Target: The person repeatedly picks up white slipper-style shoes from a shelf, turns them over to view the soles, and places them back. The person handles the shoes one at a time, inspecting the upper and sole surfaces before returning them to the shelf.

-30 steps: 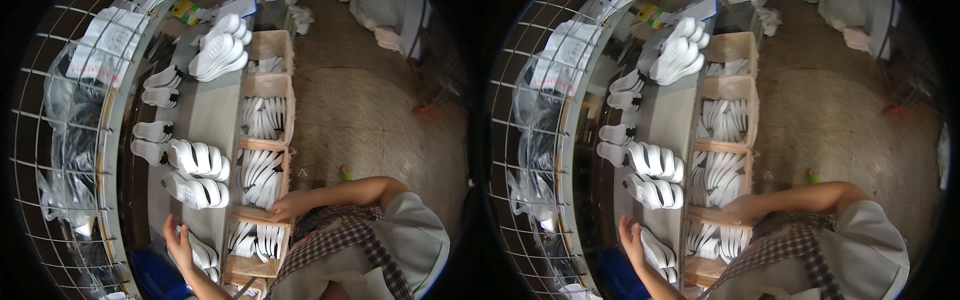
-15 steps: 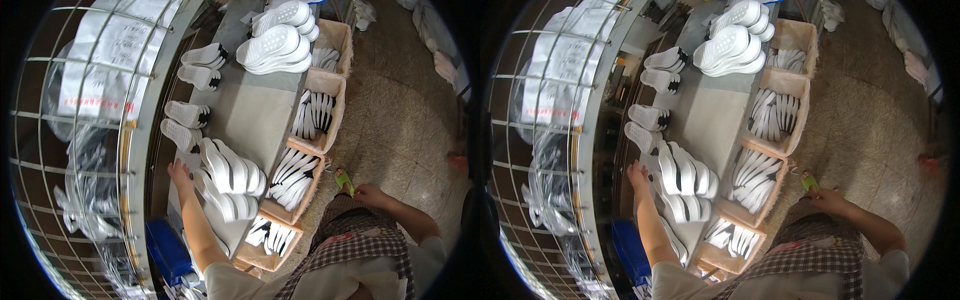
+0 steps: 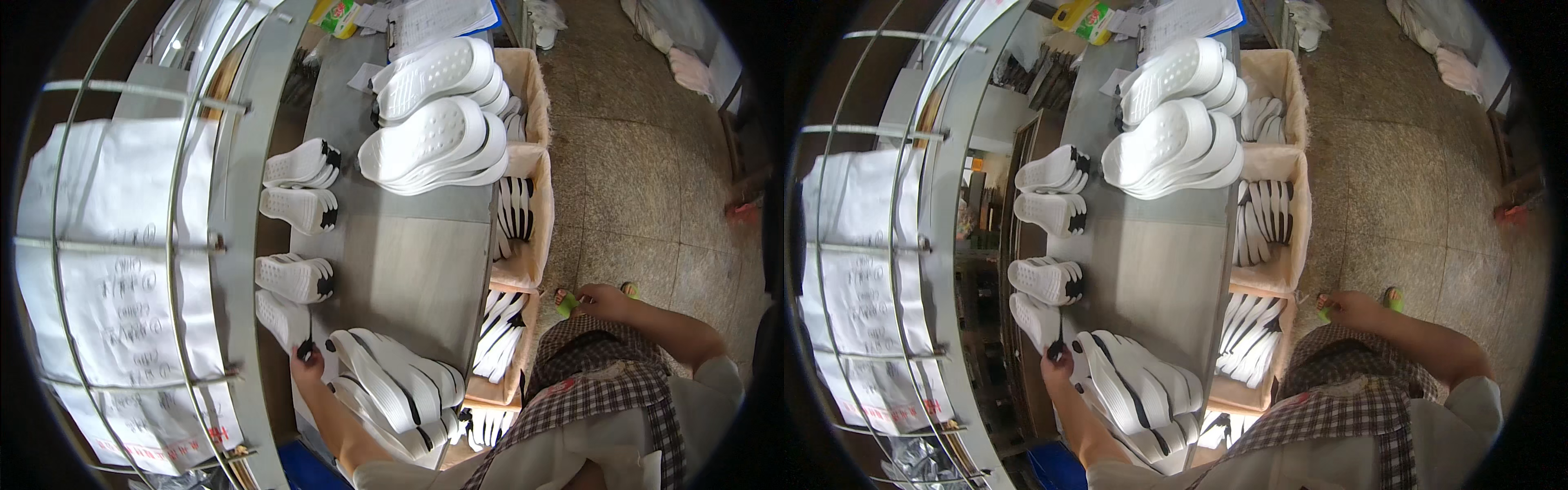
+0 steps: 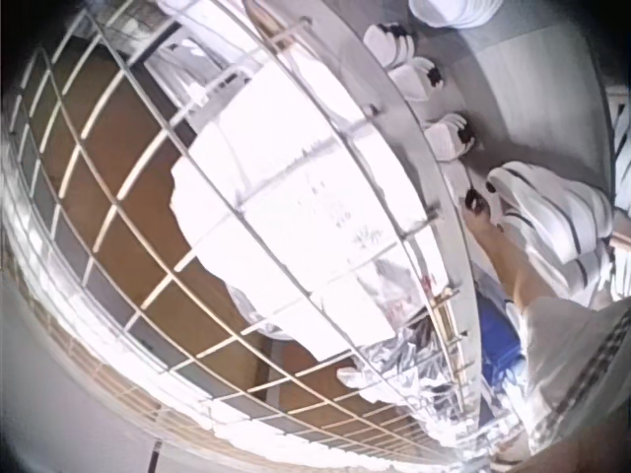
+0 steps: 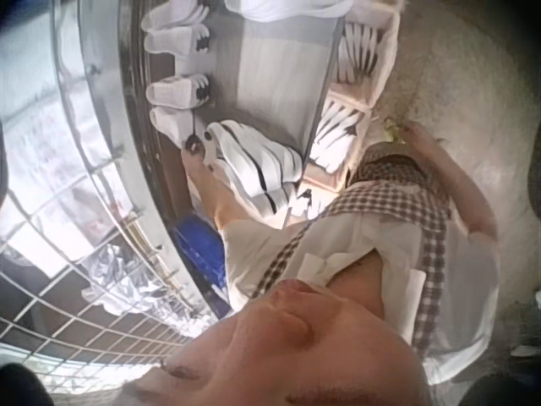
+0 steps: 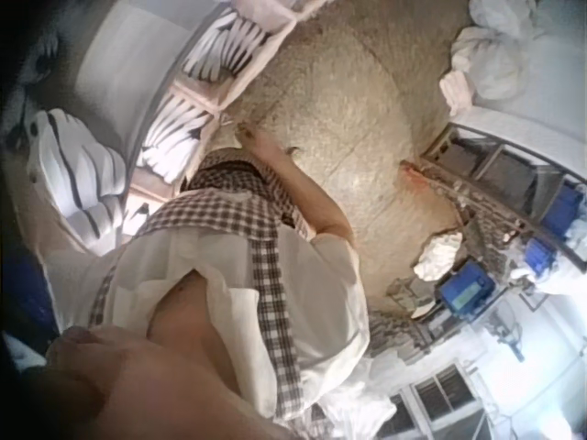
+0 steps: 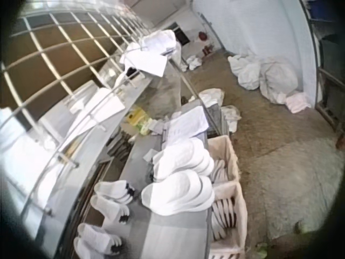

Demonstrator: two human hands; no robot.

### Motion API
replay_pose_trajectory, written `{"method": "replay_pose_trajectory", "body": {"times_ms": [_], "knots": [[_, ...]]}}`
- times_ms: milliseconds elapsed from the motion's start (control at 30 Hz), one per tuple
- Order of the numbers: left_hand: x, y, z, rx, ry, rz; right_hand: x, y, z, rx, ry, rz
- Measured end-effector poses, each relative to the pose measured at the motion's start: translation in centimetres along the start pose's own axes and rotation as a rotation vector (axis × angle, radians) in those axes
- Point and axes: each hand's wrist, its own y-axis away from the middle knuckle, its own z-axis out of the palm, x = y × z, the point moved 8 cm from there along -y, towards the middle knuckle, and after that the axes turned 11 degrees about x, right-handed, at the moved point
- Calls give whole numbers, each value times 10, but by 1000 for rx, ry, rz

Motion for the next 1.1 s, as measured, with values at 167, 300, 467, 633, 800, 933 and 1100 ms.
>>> {"method": "replay_pose_trajectory", "body": {"times_ms": [167,300,467,633,800,933,1100], "knots": [[-11,119,-1,-315,102,11,-38,-22,-14,-30,67,-178],[-55,239,3,-224,150,233,-100,-35,-28,-111,-8,-384],[-177,361,22,-181,37,314,-202,8,-57,-284,-513,-794],[-333,429,75,-190,-229,289,-209,57,-85,-662,-1031,-421],[-434,468,177,-550,-679,316,-156,79,-176,-572,-1528,-437],[-441,488,249,-799,-681,633,-107,84,-200,-431,-1392,-196],[-457,471,305,-791,-486,734,-95,109,-234,-264,-1334,-280]]}}
